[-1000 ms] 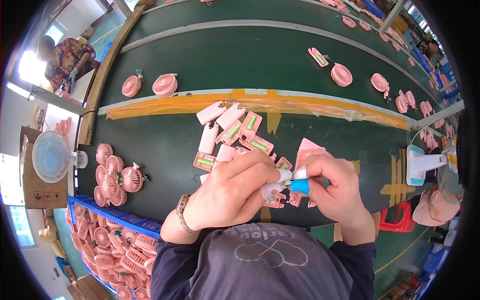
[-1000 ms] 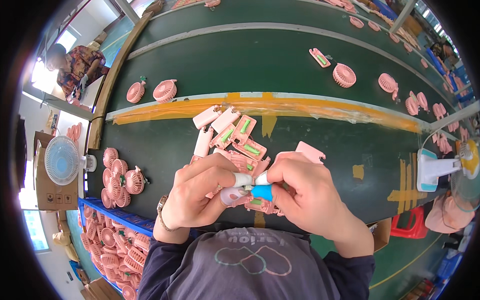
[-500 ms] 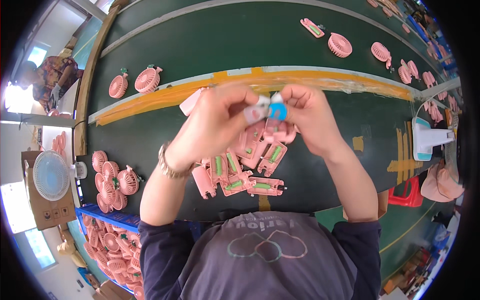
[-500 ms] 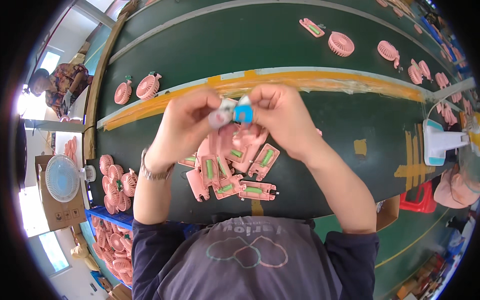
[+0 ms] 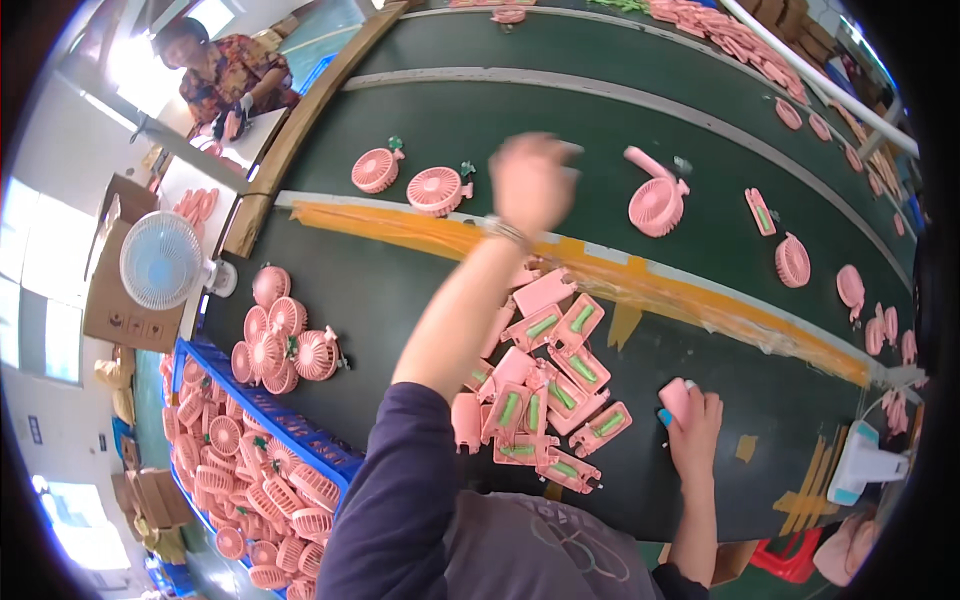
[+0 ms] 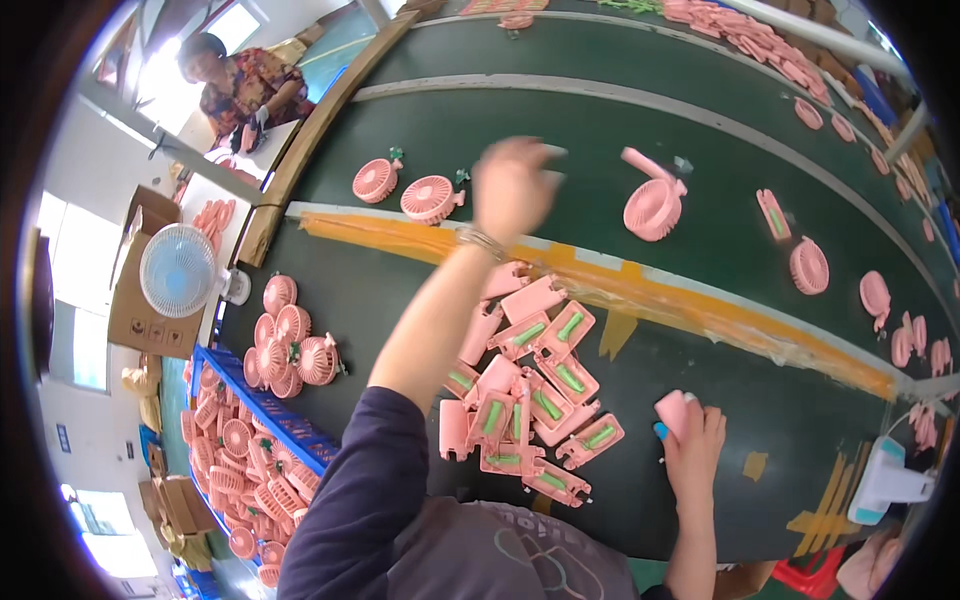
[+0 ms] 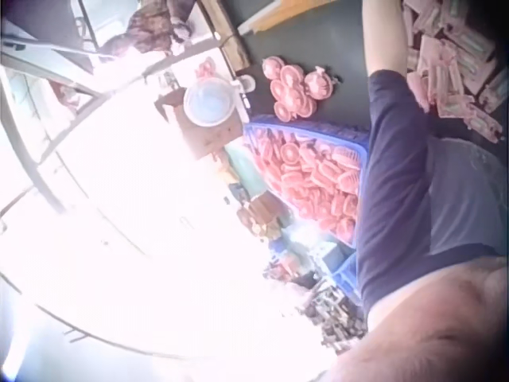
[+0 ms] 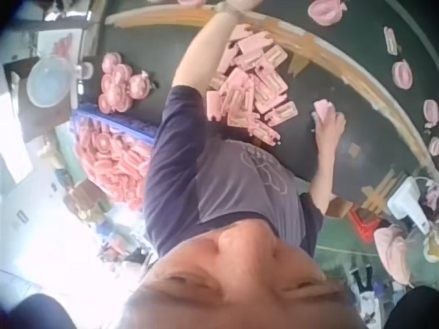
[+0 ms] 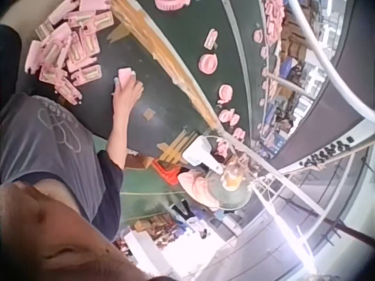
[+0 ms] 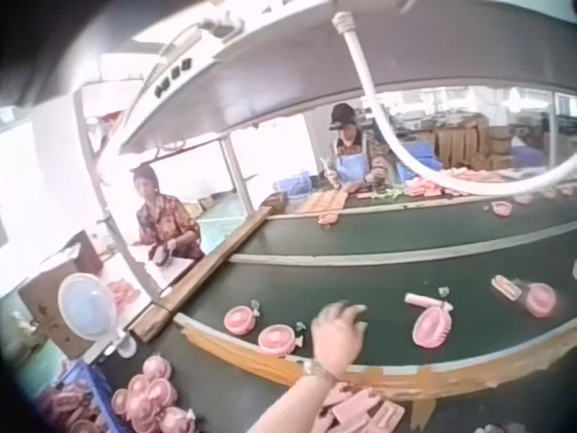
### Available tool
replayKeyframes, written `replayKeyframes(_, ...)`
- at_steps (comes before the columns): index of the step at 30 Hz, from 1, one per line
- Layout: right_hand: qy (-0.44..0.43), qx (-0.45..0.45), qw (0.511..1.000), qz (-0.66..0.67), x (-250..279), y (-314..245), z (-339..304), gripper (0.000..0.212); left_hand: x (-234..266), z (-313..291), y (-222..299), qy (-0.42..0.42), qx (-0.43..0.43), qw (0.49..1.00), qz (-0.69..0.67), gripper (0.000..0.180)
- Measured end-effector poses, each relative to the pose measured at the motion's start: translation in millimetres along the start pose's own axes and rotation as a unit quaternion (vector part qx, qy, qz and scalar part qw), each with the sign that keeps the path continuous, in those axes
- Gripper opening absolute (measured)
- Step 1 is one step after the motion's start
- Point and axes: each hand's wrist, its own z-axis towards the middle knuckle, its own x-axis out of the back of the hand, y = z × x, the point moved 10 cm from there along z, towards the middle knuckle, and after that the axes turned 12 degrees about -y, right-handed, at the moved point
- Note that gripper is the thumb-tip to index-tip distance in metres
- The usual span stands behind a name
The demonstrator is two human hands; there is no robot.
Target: Assembling components of small pink handheld fans on a factory production line.
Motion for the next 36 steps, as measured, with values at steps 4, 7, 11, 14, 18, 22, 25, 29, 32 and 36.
replayKeyframes(4,0.044,-0.234,0.926,0.293,-8,67,-26,0.045,-14,-38,-137,-0.286,0.319,0.883,0.191,0.054)
replayKeyframes(7,0.008,-0.234,0.953,0.194,-21,71,-25,0.043,-41,-49,-157,-0.277,0.169,0.899,0.296,0.038)
replayKeyframes(11,0.091,-0.168,0.954,0.232,-2,55,-39,0.031,-42,-53,-150,-0.200,0.079,0.924,0.316,0.030)
replayKeyframes(14,0.049,-0.079,0.977,0.192,4,41,-54,0.035,-37,-50,-153,-0.175,0.183,0.962,0.102,0.030)
replayKeyframes(18,0.076,0.060,0.993,0.070,11,13,-56,0.022,2,-60,-187,-0.003,0.080,0.993,-0.086,0.027)
replayKeyframes(22,0.172,0.107,0.970,0.133,49,-3,-50,0.018,40,-84,-184,0.055,0.195,0.871,-0.447,0.040)
replayKeyframes(25,0.159,0.093,0.870,0.457,28,12,-45,0.023,81,-79,-129,0.032,0.109,0.899,-0.424,0.045)
replayKeyframes(29,0.088,0.003,0.698,0.711,0,5,-49,0.031,119,-89,57,0.015,-0.027,0.931,-0.363,0.030)
replayKeyframes(32,0.038,0.014,0.694,0.719,23,-20,-60,0.014,140,-118,142,-0.017,-0.052,0.946,-0.321,0.030)
replayKeyframes(36,0.105,0.040,0.697,0.708,56,-28,-87,0.012,110,-147,176,-0.141,-0.026,0.915,-0.377,0.034)
